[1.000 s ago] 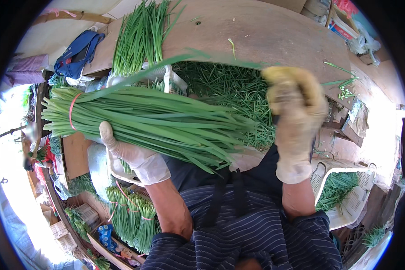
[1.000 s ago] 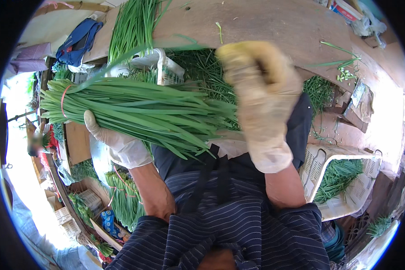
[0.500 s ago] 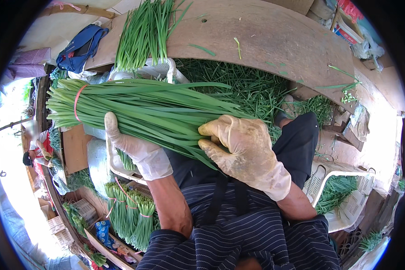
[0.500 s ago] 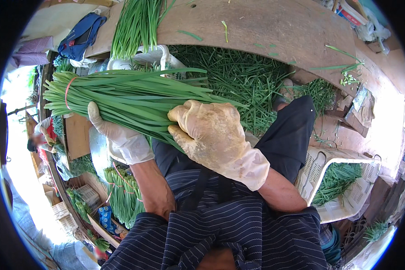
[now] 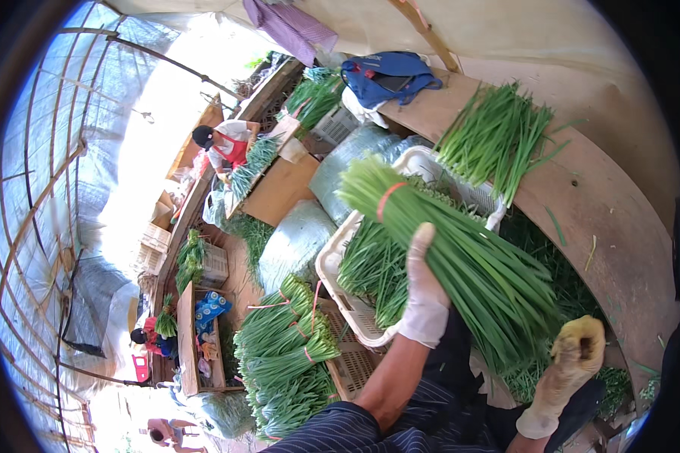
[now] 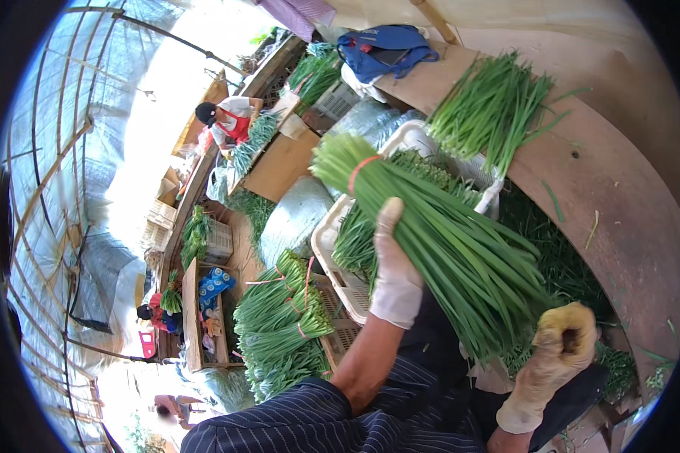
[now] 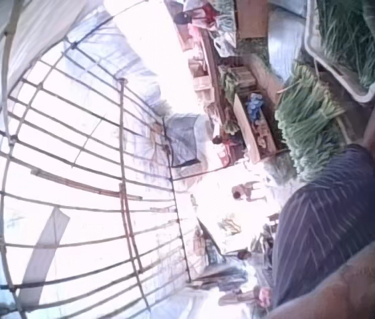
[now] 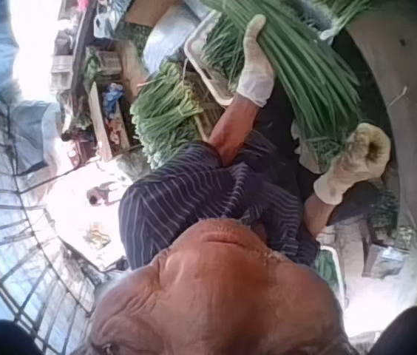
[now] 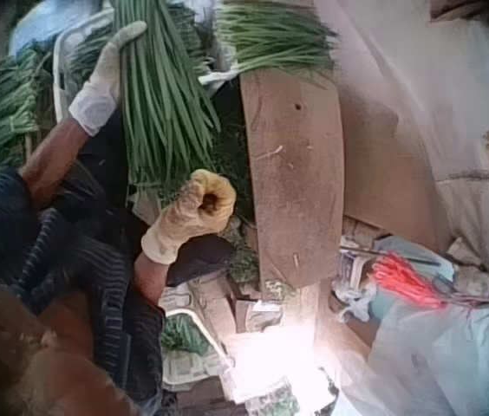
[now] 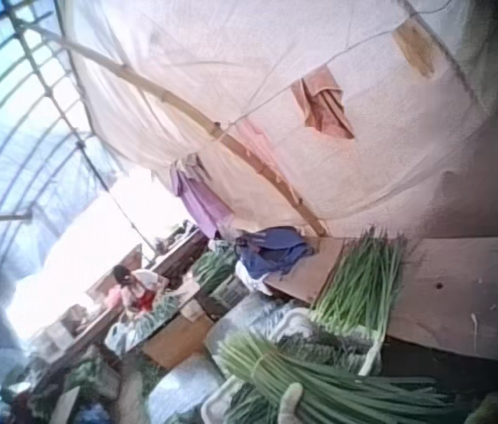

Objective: The person gathers green leafy vegetables, aligns them into neat bundles, and secures them with rubber bands. The person places the finished bundles into a white plastic basket.

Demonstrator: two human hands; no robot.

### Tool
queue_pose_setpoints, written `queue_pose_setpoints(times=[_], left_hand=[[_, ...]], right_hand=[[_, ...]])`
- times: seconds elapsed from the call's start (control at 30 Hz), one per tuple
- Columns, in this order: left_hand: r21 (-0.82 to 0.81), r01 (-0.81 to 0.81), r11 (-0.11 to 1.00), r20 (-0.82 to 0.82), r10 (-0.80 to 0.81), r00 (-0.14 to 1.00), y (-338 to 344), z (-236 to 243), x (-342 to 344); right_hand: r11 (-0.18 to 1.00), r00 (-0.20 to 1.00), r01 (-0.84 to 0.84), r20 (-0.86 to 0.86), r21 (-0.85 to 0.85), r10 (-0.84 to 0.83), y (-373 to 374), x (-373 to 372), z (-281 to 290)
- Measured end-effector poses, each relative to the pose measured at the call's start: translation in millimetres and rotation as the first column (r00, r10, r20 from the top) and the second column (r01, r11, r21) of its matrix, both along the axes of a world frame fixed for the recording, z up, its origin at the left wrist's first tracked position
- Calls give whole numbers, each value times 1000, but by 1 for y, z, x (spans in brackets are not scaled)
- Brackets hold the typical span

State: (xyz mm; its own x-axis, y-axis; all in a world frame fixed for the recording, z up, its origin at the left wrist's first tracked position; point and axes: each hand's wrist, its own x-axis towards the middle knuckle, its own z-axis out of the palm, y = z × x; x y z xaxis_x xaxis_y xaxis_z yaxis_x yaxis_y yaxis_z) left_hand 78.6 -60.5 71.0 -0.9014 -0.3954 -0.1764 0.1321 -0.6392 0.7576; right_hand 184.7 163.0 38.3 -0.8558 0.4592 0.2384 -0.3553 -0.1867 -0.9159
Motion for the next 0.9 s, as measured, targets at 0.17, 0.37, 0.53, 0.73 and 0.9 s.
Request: queue_pose_setpoints(times=[0.17,0.37,0.53,0.73,0.9], left_hand=[[-43,-156,987,64,159,985,-48,-42,-2],[-72,-121,990,36,124,992,-85,-52,-15],[-103,-88,991,87,98,991,-86,-61,-16],[-126,-74,989,102,87,991,-81,-67,-14],[-122,-71,990,78,81,994,-91,-74,-12]], right_hand=[[990,946,-100,318,103,63,34,-8,20],[849,894,-363,400,384,201,45,-8,18],[818,907,-376,352,435,229,18,-17,12],[791,912,-381,338,479,234,-3,-37,1],[962,937,-244,226,-124,266,6,-46,0]])
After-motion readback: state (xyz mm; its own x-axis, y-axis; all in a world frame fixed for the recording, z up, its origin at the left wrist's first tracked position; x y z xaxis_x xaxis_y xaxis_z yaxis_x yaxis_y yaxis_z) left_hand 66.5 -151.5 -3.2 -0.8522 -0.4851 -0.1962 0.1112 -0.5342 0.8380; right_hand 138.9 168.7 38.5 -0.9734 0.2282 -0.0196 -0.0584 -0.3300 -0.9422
